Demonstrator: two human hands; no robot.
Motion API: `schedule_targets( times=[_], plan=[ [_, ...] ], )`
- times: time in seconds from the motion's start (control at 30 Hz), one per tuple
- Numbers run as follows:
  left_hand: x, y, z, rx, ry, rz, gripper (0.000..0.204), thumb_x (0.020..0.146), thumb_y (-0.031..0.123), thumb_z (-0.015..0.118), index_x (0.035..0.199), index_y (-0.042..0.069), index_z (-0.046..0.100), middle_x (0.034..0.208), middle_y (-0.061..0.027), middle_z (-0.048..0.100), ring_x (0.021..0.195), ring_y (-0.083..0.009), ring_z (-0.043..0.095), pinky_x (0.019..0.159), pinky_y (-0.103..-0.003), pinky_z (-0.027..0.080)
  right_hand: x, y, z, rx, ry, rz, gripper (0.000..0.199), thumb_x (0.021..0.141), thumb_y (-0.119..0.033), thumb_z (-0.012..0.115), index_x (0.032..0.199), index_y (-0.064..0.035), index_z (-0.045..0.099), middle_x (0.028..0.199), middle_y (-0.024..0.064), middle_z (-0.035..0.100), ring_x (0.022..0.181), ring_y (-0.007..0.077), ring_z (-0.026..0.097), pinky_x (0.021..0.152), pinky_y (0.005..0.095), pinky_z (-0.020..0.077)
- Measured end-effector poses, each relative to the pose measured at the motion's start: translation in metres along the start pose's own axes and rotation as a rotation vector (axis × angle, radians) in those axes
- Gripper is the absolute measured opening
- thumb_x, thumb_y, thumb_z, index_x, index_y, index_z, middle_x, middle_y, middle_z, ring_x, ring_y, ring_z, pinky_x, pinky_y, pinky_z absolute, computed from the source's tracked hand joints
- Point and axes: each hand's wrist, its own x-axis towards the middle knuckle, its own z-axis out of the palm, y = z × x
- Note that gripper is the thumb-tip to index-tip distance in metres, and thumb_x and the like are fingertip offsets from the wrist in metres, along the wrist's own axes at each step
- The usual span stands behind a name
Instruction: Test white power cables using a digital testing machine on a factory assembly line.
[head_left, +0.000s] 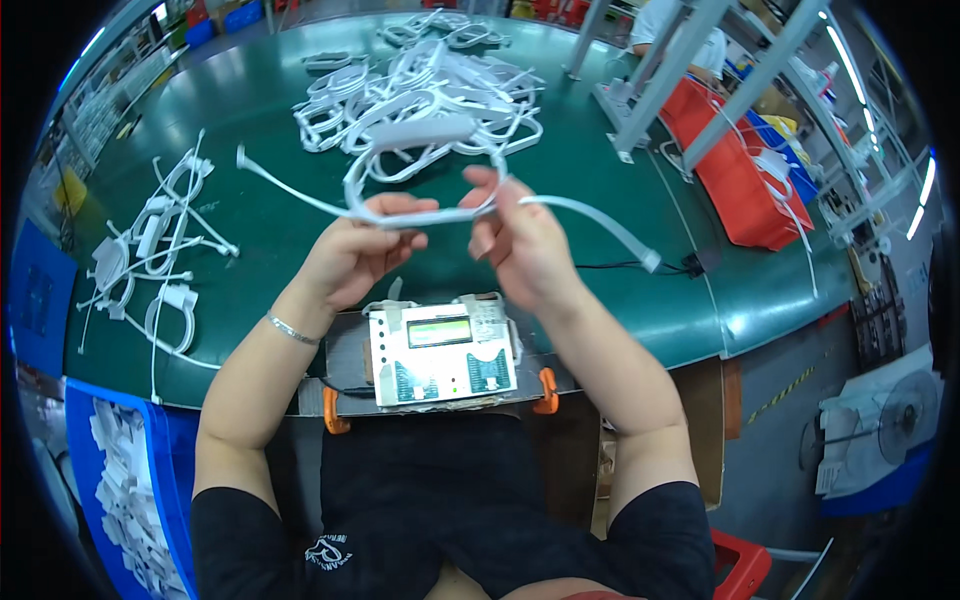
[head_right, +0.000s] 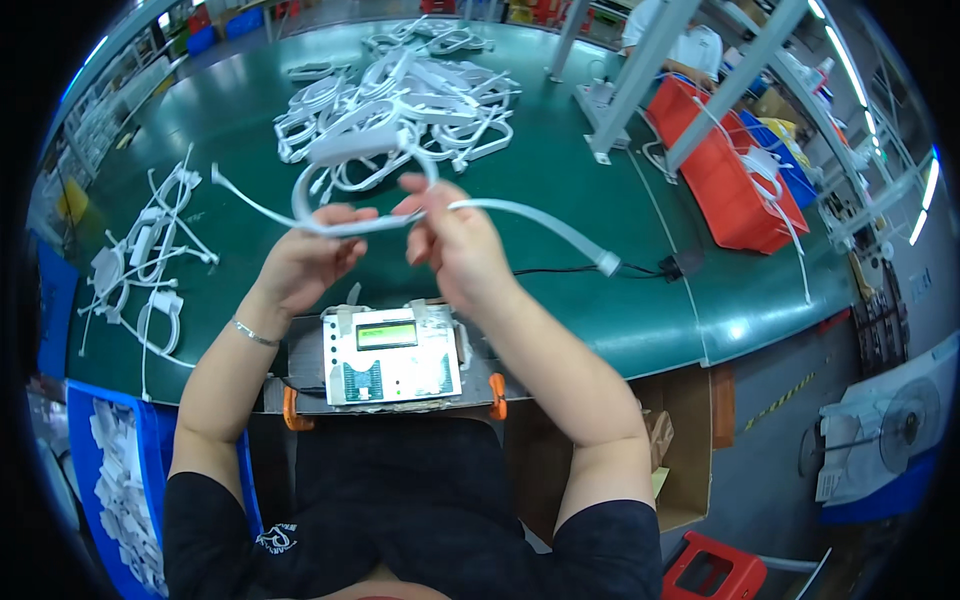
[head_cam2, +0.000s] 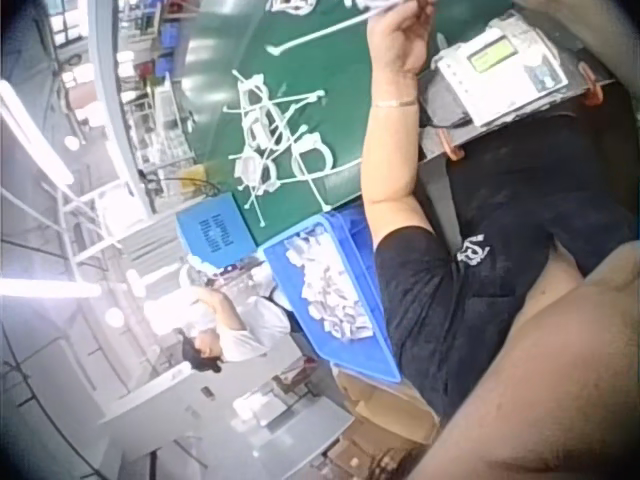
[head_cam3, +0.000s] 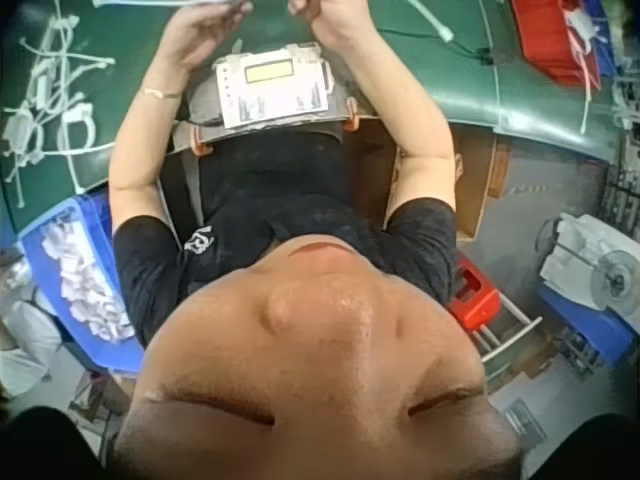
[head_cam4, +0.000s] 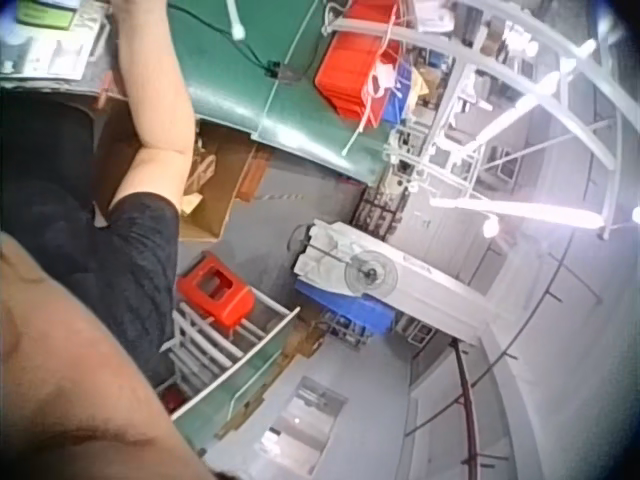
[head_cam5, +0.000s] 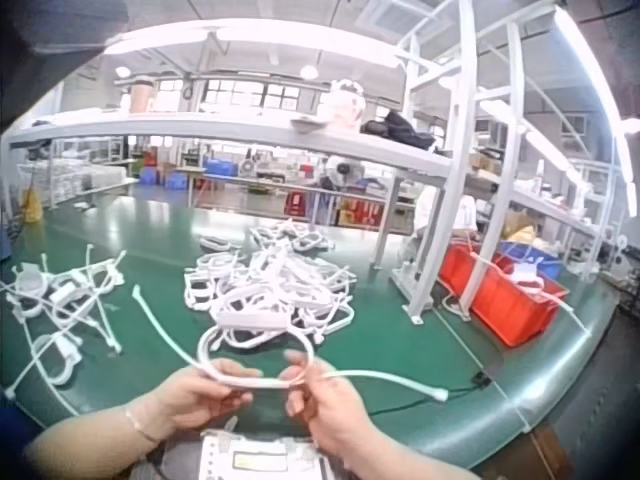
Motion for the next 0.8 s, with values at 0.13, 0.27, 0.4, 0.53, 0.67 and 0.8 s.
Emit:
schedule_targets(
  times=[0.13,0.27,0.4,0.53,0.67,0.8],
  plan=[
    [0.008,-0.001,-0.028,0.107,0.388,0.132,0.023,0.088,0.008,0.055,0.11,0.001,0.052,0.096,-0.0068,0.059,0.09,-0.0138,0.059,0.077,-0.023,0.046,0.027,0.006,-0.047,-0.014,0.008,-0.036,0.042,0.098,-0.036,0.037,0.124,-0.0041,0.046,0.087,0.0027,0.058,0.06,0.0073,0.046,0.06,0.0258,0.0422],
    [0.009,-0.006,-0.032,0.178,0.544,0.281,0.011,0.09,0.012,0.055,0.098,0.006,0.053,0.09,-0.0056,0.06,0.087,-0.0137,0.059,0.076,-0.024,0.046,0.021,0.014,-0.05,-0.151,-0.054,0.046,0.042,0.098,-0.034,0.037,0.126,-0.0032,0.046,0.089,0.0042,0.057,0.061,0.0081,0.046,0.06,0.0255,0.0424],
    [0.0,-0.006,-0.02,0.231,0.399,0.393,0.013,0.094,0.021,0.049,0.097,0.008,0.053,0.086,-0.0049,0.059,0.083,-0.0132,0.059,0.084,-0.033,0.045,0.016,0.023,-0.043,-0.202,-0.057,0.065,0.041,0.097,-0.033,0.038,0.124,-0.0028,0.048,0.09,0.0059,0.056,0.062,0.0087,0.046,0.06,0.0253,0.0431],
    [-0.007,0.007,-0.029,0.074,-0.049,0.245,0.022,0.089,0.016,0.056,0.105,0.003,0.05,0.079,-0.009,0.063,0.059,-0.0143,0.061,0.08,-0.03,0.049,0.016,0.021,-0.045,-0.165,-0.164,0.109,0.043,0.097,-0.034,0.038,0.123,-0.002,0.049,0.088,0.007,0.056,0.062,0.0093,0.046,0.061,0.0248,0.043],
    [-0.012,0.016,-0.024,0.117,-0.283,-0.102,0.044,0.082,0.011,0.062,0.116,-0.008,0.044,0.076,-0.0115,0.063,0.056,-0.0155,0.061,0.07,-0.029,0.053,0.017,0.009,-0.047,-0.265,-0.213,0.241,0.04,0.096,-0.031,0.042,0.121,-0.0003,0.05,0.086,0.0084,0.058,0.06,0.0107,0.052,0.054,0.0228,0.0453],
    [-0.01,0.005,-0.013,0.332,-0.318,-0.201,0.025,0.082,0.006,0.06,0.103,-0.006,0.053,0.076,-0.0097,0.063,0.063,-0.0146,0.062,0.064,-0.027,0.05,0.034,-0.009,-0.053,-0.312,0.124,0.126,0.02,0.089,-0.009,0.054,0.106,0.0001,0.054,0.081,0.0058,0.06,0.058,0.0091,0.058,0.048,0.0178,0.0479]
  ],
)
